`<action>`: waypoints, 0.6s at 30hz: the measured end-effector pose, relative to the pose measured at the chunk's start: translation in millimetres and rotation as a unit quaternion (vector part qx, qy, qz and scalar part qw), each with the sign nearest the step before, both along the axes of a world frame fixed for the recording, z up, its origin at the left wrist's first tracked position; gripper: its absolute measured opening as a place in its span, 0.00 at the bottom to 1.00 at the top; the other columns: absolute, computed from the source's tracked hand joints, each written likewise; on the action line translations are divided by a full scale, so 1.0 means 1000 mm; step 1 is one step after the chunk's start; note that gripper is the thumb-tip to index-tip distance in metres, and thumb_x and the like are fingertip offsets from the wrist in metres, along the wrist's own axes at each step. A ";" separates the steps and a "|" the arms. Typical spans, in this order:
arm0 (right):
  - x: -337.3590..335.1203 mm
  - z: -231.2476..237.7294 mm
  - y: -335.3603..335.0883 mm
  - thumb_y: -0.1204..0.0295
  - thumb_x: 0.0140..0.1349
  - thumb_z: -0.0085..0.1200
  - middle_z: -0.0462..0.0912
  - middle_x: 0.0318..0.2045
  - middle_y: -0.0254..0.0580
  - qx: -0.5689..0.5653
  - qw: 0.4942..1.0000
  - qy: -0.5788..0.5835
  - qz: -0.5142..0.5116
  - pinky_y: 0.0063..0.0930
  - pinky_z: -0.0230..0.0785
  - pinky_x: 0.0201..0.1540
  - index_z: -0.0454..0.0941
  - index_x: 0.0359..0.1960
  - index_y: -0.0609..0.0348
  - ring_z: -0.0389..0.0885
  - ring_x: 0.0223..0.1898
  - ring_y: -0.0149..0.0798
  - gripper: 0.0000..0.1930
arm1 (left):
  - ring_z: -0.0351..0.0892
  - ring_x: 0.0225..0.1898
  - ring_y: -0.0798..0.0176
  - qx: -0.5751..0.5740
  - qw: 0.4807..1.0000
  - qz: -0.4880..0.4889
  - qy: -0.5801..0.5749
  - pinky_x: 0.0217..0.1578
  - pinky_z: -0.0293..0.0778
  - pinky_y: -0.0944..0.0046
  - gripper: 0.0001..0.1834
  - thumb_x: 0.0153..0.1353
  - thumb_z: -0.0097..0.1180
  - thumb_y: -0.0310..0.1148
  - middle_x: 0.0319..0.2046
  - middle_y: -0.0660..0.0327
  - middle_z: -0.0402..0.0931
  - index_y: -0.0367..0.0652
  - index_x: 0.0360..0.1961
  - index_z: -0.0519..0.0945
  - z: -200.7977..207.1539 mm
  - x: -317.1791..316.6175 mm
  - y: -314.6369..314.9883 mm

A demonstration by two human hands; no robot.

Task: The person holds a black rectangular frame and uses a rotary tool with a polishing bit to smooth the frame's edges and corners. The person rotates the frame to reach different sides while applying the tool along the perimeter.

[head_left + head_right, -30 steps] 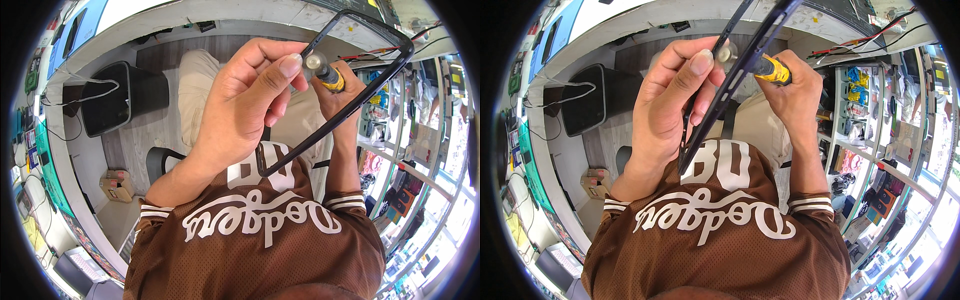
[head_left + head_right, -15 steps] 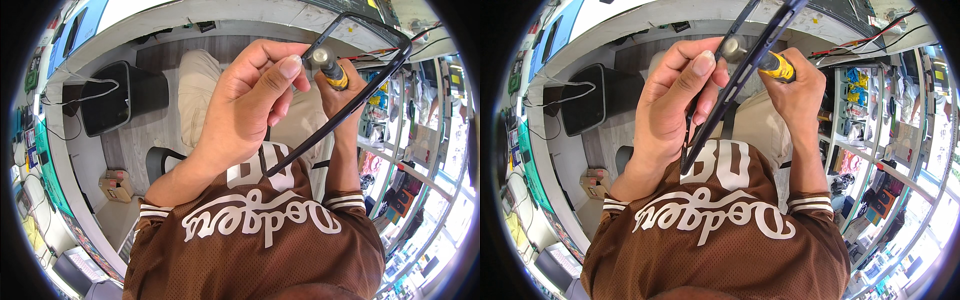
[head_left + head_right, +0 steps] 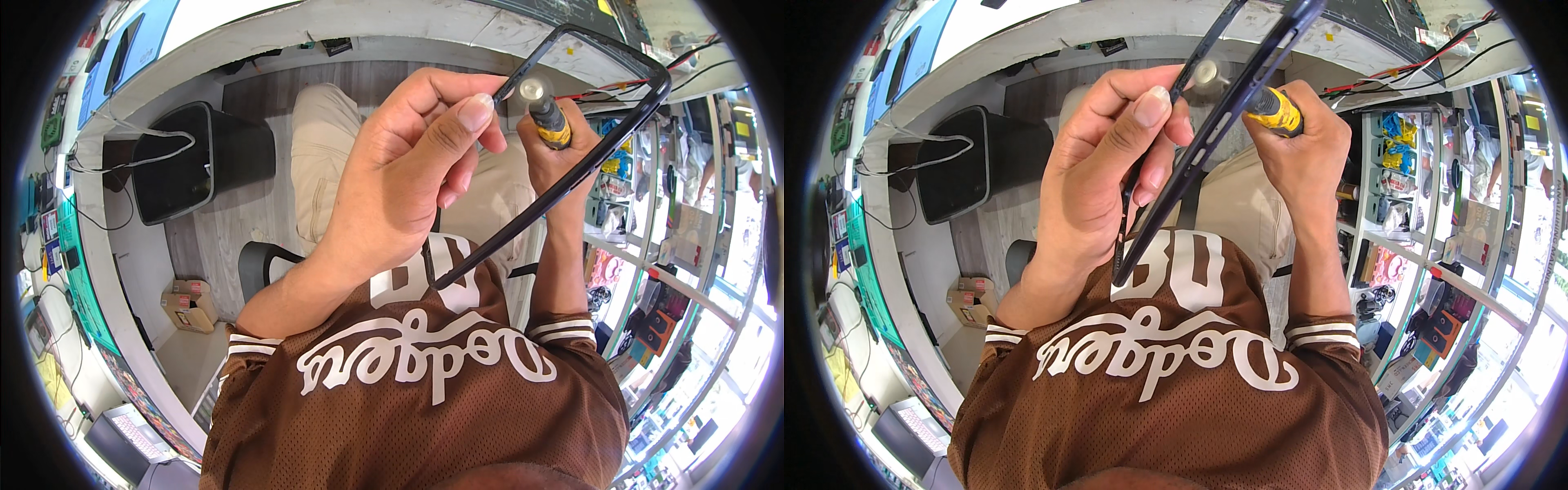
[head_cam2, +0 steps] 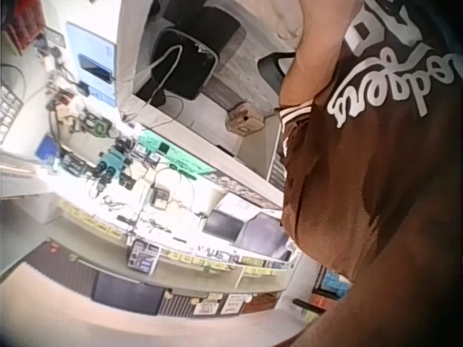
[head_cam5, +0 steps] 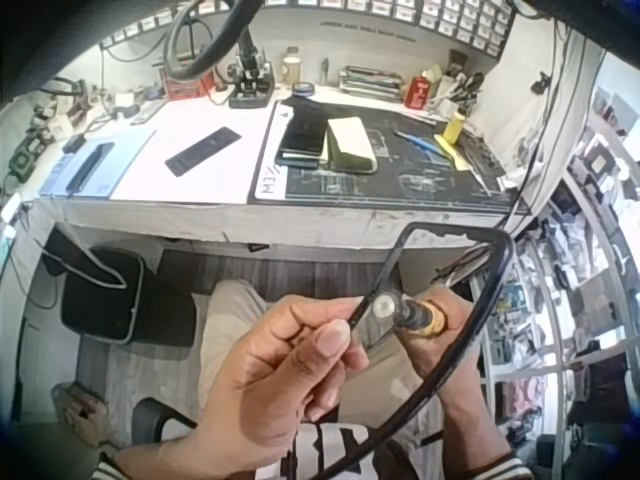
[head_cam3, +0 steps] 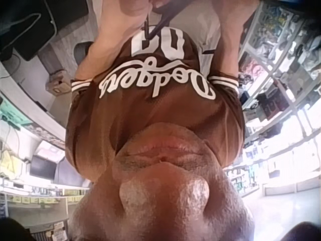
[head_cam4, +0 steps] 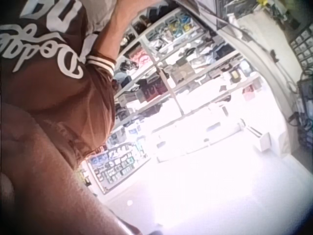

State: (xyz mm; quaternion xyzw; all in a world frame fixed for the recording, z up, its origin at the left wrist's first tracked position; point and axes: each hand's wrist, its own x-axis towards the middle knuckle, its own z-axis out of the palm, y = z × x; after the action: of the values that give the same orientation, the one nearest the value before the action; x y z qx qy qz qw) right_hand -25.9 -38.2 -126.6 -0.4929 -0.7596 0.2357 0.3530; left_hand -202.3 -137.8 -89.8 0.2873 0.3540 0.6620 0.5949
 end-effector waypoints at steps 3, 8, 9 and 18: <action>-0.001 0.002 -0.003 0.72 0.52 0.72 0.80 0.22 0.38 0.015 0.999 -0.013 0.026 0.25 0.71 0.31 0.81 0.31 0.60 0.75 0.24 0.29 0.11 | 0.66 0.23 0.80 -0.003 1.000 0.003 -0.001 0.22 0.60 0.79 0.15 0.77 0.52 0.36 0.36 0.63 0.79 0.40 0.57 0.78 0.000 -0.001 0.000; -0.002 0.001 -0.001 0.72 0.52 0.72 0.80 0.22 0.38 0.010 1.000 -0.006 0.000 0.25 0.70 0.31 0.81 0.31 0.60 0.75 0.23 0.30 0.11 | 0.66 0.23 0.80 0.001 1.000 -0.002 0.001 0.22 0.60 0.78 0.15 0.77 0.51 0.37 0.36 0.63 0.79 0.41 0.57 0.78 -0.001 -0.001 -0.001; -0.002 0.001 0.000 0.72 0.52 0.73 0.80 0.22 0.38 0.011 1.000 -0.004 -0.006 0.25 0.70 0.31 0.81 0.31 0.60 0.75 0.23 0.30 0.11 | 0.66 0.23 0.80 0.000 1.000 -0.001 0.000 0.22 0.60 0.78 0.15 0.77 0.51 0.37 0.36 0.63 0.79 0.41 0.57 0.78 -0.001 -0.001 -0.002; 0.000 -0.001 -0.005 0.73 0.51 0.73 0.80 0.22 0.39 0.013 1.000 -0.009 0.017 0.25 0.70 0.31 0.81 0.31 0.60 0.76 0.24 0.30 0.11 | 0.66 0.23 0.80 0.000 1.000 -0.001 0.000 0.22 0.61 0.79 0.15 0.77 0.51 0.36 0.36 0.62 0.79 0.40 0.58 0.78 -0.001 -0.001 -0.002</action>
State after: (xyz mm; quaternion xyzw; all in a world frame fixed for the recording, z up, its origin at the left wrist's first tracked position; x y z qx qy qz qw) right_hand -25.8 -42.8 -127.3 -0.4769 -0.7743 0.2269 0.3484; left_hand -203.6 -139.9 -90.9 0.2879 0.3538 0.6615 0.5953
